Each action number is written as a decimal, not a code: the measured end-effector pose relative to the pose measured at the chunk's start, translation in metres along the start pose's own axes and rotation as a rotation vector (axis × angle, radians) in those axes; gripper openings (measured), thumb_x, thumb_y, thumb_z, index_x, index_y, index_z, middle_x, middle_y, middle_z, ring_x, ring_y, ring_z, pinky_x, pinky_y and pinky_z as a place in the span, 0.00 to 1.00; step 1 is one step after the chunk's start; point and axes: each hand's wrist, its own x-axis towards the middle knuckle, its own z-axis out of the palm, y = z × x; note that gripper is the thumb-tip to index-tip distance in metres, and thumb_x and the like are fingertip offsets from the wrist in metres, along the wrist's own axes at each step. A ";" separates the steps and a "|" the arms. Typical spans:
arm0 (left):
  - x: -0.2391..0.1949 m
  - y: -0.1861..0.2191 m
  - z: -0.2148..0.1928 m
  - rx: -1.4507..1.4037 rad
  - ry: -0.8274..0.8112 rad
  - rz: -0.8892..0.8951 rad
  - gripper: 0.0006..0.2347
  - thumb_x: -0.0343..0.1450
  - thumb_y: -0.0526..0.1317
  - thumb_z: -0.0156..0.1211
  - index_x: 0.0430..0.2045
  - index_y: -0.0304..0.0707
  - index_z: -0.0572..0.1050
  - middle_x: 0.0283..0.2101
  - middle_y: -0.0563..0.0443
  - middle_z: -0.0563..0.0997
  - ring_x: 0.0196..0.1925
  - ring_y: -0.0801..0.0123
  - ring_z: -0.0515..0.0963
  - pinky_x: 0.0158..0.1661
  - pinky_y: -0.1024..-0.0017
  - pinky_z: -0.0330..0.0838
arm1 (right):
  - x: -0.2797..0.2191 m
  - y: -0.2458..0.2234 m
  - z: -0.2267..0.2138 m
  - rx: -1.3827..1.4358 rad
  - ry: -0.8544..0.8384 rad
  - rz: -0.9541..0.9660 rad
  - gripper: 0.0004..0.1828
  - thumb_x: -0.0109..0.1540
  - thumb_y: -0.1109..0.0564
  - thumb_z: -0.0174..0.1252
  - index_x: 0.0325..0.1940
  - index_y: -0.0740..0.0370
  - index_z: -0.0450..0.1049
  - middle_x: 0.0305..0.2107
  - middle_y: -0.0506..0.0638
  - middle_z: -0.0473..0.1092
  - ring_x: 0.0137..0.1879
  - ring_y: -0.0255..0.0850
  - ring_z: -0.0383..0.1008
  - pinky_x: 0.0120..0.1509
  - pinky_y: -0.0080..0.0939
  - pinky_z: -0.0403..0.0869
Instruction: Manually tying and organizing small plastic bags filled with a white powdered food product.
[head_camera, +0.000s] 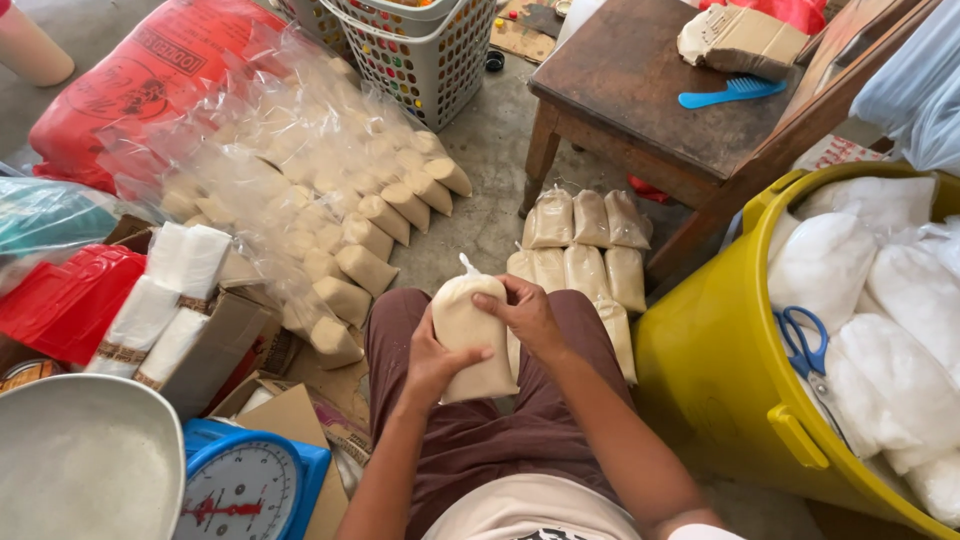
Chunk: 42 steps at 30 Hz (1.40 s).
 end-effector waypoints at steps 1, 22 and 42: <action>0.001 -0.006 0.000 0.001 0.071 -0.024 0.38 0.51 0.35 0.81 0.57 0.31 0.68 0.50 0.45 0.81 0.49 0.63 0.82 0.47 0.67 0.81 | 0.003 0.000 0.001 -0.043 0.005 -0.009 0.24 0.62 0.52 0.70 0.56 0.70 0.77 0.42 0.50 0.77 0.46 0.34 0.75 0.53 0.36 0.75; -0.007 -0.057 -0.022 -0.958 0.178 -0.023 0.33 0.63 0.35 0.73 0.64 0.38 0.65 0.61 0.42 0.75 0.62 0.52 0.74 0.62 0.52 0.67 | -0.036 -0.005 0.026 -0.283 0.017 0.020 0.15 0.64 0.50 0.67 0.45 0.65 0.82 0.33 0.46 0.78 0.41 0.27 0.73 0.45 0.32 0.74; 0.015 -0.043 -0.009 -0.458 0.385 0.022 0.26 0.67 0.26 0.68 0.62 0.27 0.67 0.58 0.44 0.76 0.58 0.61 0.77 0.58 0.64 0.73 | -0.048 0.048 0.019 0.002 0.068 0.167 0.24 0.57 0.54 0.75 0.51 0.70 0.79 0.42 0.52 0.80 0.48 0.34 0.78 0.54 0.36 0.77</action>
